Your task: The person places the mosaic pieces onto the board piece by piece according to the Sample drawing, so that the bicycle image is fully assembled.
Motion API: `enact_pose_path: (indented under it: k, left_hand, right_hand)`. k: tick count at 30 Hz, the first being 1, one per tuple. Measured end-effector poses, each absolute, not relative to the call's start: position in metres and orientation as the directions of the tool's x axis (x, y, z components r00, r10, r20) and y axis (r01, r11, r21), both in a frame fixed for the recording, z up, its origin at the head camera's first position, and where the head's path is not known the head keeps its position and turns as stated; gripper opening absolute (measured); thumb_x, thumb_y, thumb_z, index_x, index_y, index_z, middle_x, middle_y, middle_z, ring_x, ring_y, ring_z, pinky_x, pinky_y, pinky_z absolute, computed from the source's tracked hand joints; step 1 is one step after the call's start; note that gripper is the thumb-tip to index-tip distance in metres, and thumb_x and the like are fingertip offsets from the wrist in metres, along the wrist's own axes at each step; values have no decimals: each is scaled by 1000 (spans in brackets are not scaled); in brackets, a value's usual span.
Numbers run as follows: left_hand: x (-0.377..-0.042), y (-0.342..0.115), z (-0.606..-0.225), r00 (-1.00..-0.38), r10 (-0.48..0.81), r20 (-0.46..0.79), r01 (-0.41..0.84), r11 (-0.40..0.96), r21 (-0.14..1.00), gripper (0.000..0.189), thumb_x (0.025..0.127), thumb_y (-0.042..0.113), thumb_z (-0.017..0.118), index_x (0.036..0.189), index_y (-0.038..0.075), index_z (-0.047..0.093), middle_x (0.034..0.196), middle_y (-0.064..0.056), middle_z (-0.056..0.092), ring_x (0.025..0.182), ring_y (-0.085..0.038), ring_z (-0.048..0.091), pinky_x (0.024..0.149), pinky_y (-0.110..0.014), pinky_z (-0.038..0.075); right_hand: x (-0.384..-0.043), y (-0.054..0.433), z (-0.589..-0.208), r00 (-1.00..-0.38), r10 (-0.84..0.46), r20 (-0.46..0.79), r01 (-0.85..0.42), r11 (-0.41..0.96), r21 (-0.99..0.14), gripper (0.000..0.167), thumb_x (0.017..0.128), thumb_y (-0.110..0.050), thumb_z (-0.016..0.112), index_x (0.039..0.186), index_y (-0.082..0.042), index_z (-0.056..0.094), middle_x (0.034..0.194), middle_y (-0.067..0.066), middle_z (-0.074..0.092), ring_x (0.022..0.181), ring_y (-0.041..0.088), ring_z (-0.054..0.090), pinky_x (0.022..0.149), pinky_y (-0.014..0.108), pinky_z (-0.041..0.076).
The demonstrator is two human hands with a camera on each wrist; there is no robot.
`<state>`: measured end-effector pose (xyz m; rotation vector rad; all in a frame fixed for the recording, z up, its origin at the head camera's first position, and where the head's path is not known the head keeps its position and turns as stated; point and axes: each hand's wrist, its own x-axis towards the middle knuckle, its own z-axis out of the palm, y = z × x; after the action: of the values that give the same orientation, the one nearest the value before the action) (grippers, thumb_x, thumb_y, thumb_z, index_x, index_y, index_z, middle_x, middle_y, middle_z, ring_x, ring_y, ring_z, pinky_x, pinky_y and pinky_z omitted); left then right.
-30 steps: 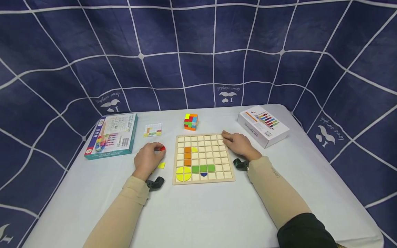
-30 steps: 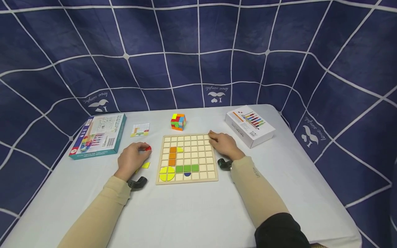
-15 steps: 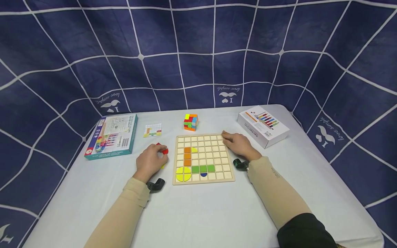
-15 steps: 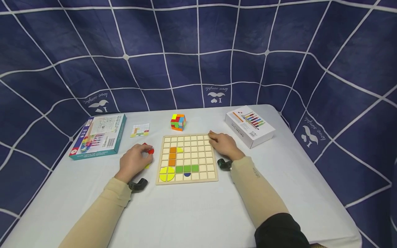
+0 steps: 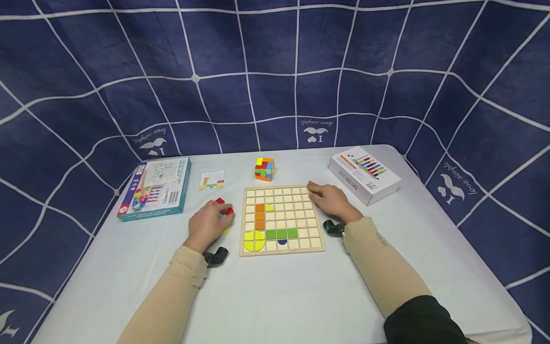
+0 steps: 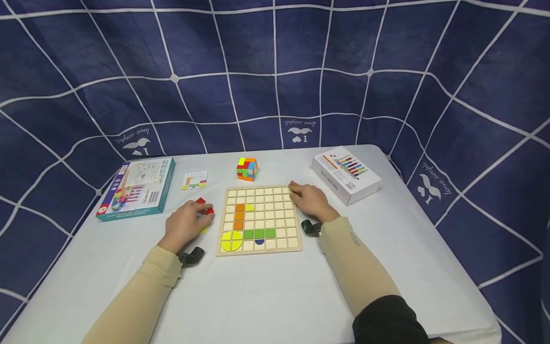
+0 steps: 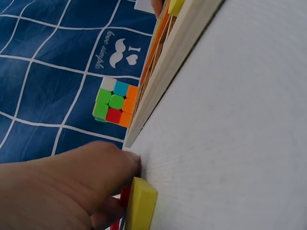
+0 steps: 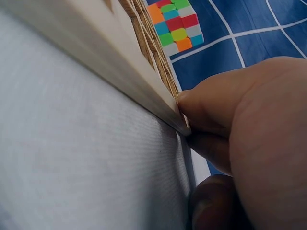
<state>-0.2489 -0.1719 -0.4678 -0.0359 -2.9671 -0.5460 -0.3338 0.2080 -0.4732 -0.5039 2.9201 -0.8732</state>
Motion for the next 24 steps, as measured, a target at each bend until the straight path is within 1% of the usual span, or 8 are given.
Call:
enact_pose_path:
  k: [5, 7, 9, 11, 15, 17, 20, 24]
  left_hand:
    - [-248, -172, -467, -991, -20, 134, 26, 942, 335, 44, 85, 47, 82, 116, 16, 78, 98, -5, 69, 77, -22, 61, 61, -32, 44]
    - [-248, -173, -468, -989, -32, 144, 17, 945, 327, 47, 82, 54, 83, 109, 16, 77, 98, -4, 69, 78, -21, 62, 63, -33, 45]
    - [-248, -173, -468, -987, -26, 160, 26, 949, 313, 50, 80, 57, 82, 107, 16, 76, 100, -4, 69, 80, -21, 62, 64, -34, 45]
    - [-247, -173, -468, -985, -2, 170, 51, 950, 309, 47, 81, 54, 80, 109, 17, 75, 103, -4, 69, 80, -21, 62, 64, -34, 46]
    - [-246, -174, -468, -983, 49, 174, 104, 941, 322, 36, 83, 38, 76, 114, 19, 77, 106, -2, 70, 86, -21, 64, 68, -37, 50]
    - [-245, -175, -468, -984, 61, 166, 115, 934, 339, 32, 85, 33, 75, 114, 19, 77, 106, -2, 71, 89, -22, 65, 71, -39, 52]
    - [-245, -175, -468, -986, 62, 155, 113, 931, 348, 32, 88, 36, 77, 114, 19, 78, 105, -1, 72, 91, -21, 66, 72, -39, 52]
    - [-244, -174, -469, -987, 70, 143, 115, 933, 340, 37, 88, 40, 78, 117, 19, 78, 106, -1, 72, 91, -21, 66, 71, -38, 52]
  right_hand:
    - [-334, 209, -474, -945, -323, 46, -295, 784, -547, 50, 104, -36, 56, 150, -18, 53, 158, -4, 46, 145, 36, 44, 116, 55, 36]
    - [-334, 209, -474, -946, -322, 46, -292, 780, -554, 50, 104, -37, 56, 150, -18, 54, 158, -4, 46, 146, 35, 44, 117, 55, 35]
    - [-335, 209, -474, -945, -324, 47, -294, 776, -557, 50, 104, -37, 56, 150, -18, 54, 158, -4, 46, 146, 34, 44, 117, 55, 35]
    - [-335, 209, -474, -944, -327, 48, -297, 773, -561, 50, 104, -36, 56, 150, -18, 53, 158, -3, 46, 146, 34, 43, 118, 55, 34]
    - [-335, 209, -474, -945, -324, 49, -294, 771, -565, 49, 104, -37, 56, 150, -18, 54, 158, -4, 46, 147, 33, 43, 118, 54, 34]
    - [-335, 209, -474, -945, -322, 49, -292, 770, -567, 49, 104, -37, 56, 150, -18, 54, 158, -4, 46, 147, 33, 43, 118, 54, 34]
    - [-334, 209, -474, -945, -323, 47, -291, 768, -571, 49, 104, -36, 56, 150, -18, 54, 158, -3, 46, 147, 33, 43, 118, 54, 33]
    - [-334, 209, -474, -945, -324, 42, -288, 766, -574, 49, 105, -36, 55, 150, -18, 53, 159, -4, 46, 148, 32, 42, 119, 54, 32]
